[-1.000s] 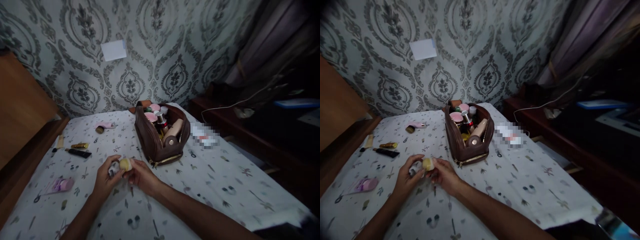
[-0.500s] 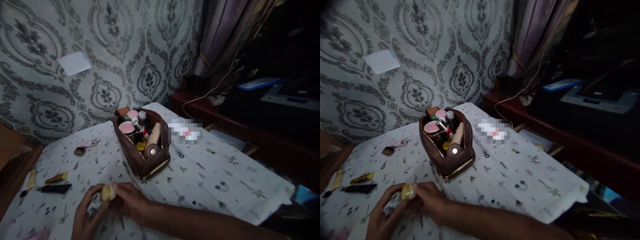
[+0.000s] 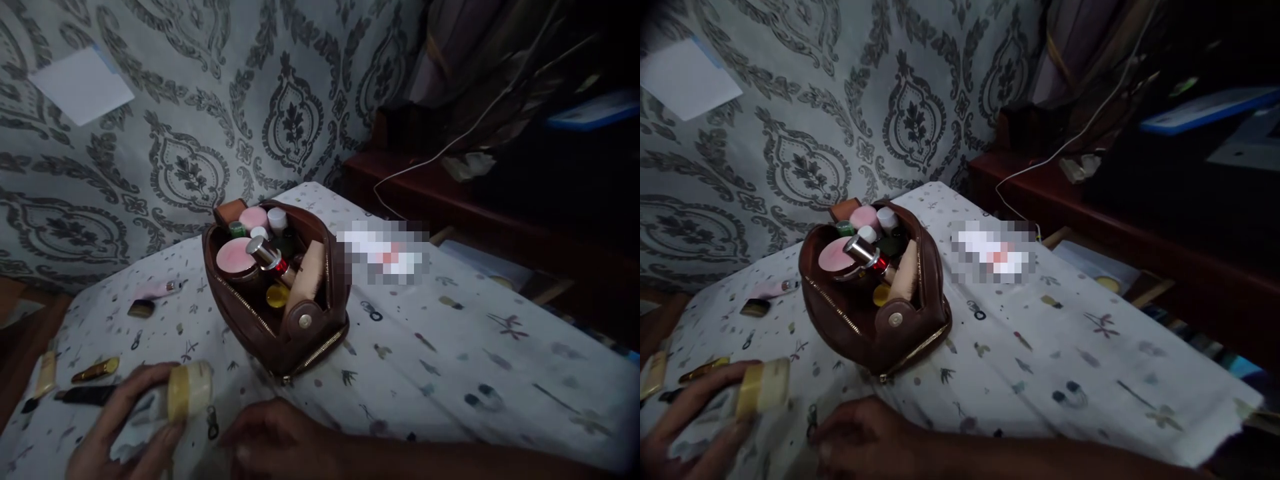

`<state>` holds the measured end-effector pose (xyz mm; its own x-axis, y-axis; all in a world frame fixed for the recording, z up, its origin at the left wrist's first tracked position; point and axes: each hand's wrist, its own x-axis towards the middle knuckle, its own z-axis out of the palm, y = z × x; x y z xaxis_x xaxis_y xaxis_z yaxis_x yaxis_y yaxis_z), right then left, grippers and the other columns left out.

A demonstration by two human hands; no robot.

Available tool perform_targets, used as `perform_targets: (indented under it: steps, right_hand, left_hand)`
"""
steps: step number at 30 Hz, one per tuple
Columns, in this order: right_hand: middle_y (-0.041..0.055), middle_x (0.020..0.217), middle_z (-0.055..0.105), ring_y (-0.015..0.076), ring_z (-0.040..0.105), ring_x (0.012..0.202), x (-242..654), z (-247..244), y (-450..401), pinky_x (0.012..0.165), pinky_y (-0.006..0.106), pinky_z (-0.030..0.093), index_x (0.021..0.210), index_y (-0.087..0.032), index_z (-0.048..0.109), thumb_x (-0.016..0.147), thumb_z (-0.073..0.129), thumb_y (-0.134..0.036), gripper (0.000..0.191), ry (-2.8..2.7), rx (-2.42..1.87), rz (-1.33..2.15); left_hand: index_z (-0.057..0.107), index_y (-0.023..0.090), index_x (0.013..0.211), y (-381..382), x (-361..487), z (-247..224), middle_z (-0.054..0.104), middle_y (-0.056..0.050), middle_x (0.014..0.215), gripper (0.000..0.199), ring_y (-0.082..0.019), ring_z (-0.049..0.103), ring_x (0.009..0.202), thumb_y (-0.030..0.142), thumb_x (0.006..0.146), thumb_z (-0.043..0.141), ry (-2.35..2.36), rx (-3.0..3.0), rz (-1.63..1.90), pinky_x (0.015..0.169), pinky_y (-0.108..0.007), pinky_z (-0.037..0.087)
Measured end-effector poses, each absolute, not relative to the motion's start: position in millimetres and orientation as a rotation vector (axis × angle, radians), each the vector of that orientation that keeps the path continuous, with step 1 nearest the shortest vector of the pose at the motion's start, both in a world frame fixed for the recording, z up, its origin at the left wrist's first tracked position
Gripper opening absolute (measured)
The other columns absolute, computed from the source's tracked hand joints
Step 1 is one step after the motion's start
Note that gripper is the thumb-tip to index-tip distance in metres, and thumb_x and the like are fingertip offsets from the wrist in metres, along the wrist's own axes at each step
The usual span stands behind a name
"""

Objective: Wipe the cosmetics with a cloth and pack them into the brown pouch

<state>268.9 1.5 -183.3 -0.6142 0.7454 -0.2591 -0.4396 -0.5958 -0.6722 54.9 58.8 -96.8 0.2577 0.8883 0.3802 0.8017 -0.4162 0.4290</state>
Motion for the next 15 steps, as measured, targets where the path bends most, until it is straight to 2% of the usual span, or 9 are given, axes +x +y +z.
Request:
perform_targets:
  steps: [2, 4, 6, 8, 11, 15]
  right_hand:
    - [-0.0001, 0.078, 0.063, 0.0051, 0.057, 0.065, 269.0, -181.3, 2.9, 0.063, 0.018, 0.043, 0.103, -0.015, 0.074, 0.050, 0.079, -0.072, 0.078, -0.751, -0.741, 2.227]
    - [-0.0003, 0.077, 0.063, 0.0048, 0.056, 0.066, 269.9, -179.7, 3.5, 0.064, 0.017, 0.043, 0.101, -0.015, 0.075, 0.049, 0.079, -0.073, 0.078, -0.771, -0.773, 2.229]
    - [-0.0003, 0.076, 0.063, 0.0049, 0.056, 0.066, 271.5, -179.5, 2.9, 0.064, 0.017, 0.043, 0.100, -0.015, 0.076, 0.051, 0.079, -0.073, 0.076, -0.793, -0.768, 2.223]
    - [-0.0001, 0.077, 0.063, 0.0051, 0.056, 0.067, 273.0, -181.1, 1.4, 0.064, 0.017, 0.043, 0.100, -0.015, 0.077, 0.055, 0.079, -0.071, 0.072, -0.817, -0.732, 2.213]
    - [-0.0001, 0.077, 0.063, 0.0052, 0.056, 0.067, 273.9, -184.9, -0.8, 0.062, 0.016, 0.042, 0.101, -0.016, 0.077, 0.065, 0.079, -0.062, 0.059, -0.870, -0.683, 2.186]
    - [-0.0014, 0.072, 0.062, 0.0055, 0.056, 0.065, 272.8, -186.3, 0.3, 0.059, 0.015, 0.042, 0.097, -0.013, 0.076, 0.073, 0.078, -0.044, 0.040, -0.967, -0.693, 2.181]
  left_hand:
    - [0.064, 0.040, 0.105, 71.3, 71.4, -66.9, 0.070, 0.000, 0.101, 0.035, -0.031, 0.065, 0.088, 0.060, 0.077, 0.061, 1.574, 2.514, 0.966, 0.074, -0.047, 0.052]
    - [0.065, 0.041, 0.099, 81.8, 100.5, -38.6, 0.069, 0.002, 0.094, 0.034, -0.028, 0.063, 0.077, 0.062, 0.073, 0.064, 1.397, 2.656, 1.032, 0.065, -0.043, 0.048]
    - [0.064, 0.038, 0.103, 90.0, 134.8, -18.5, 0.070, 0.002, 0.097, 0.030, -0.027, 0.064, 0.084, 0.059, 0.083, 0.058, 1.344, 2.647, 0.994, 0.067, -0.040, 0.050]
    - [0.064, 0.033, 0.103, 97.3, 164.6, -9.5, 0.070, 0.002, 0.090, 0.027, -0.024, 0.064, 0.078, 0.053, 0.086, 0.060, 1.133, 2.745, 0.846, 0.067, -0.036, 0.051]
    - [0.066, 0.026, 0.100, 108.1, 189.9, -10.4, 0.070, -0.003, 0.092, 0.028, -0.025, 0.064, 0.081, 0.050, 0.086, 0.060, 0.953, 2.917, 0.699, 0.070, -0.035, 0.049]
    - [0.065, 0.023, 0.092, 114.1, 206.5, -5.4, 0.067, -0.006, 0.083, 0.026, -0.027, 0.063, 0.080, 0.047, 0.088, 0.056, 1.032, 3.121, 0.324, 0.068, -0.035, 0.047]
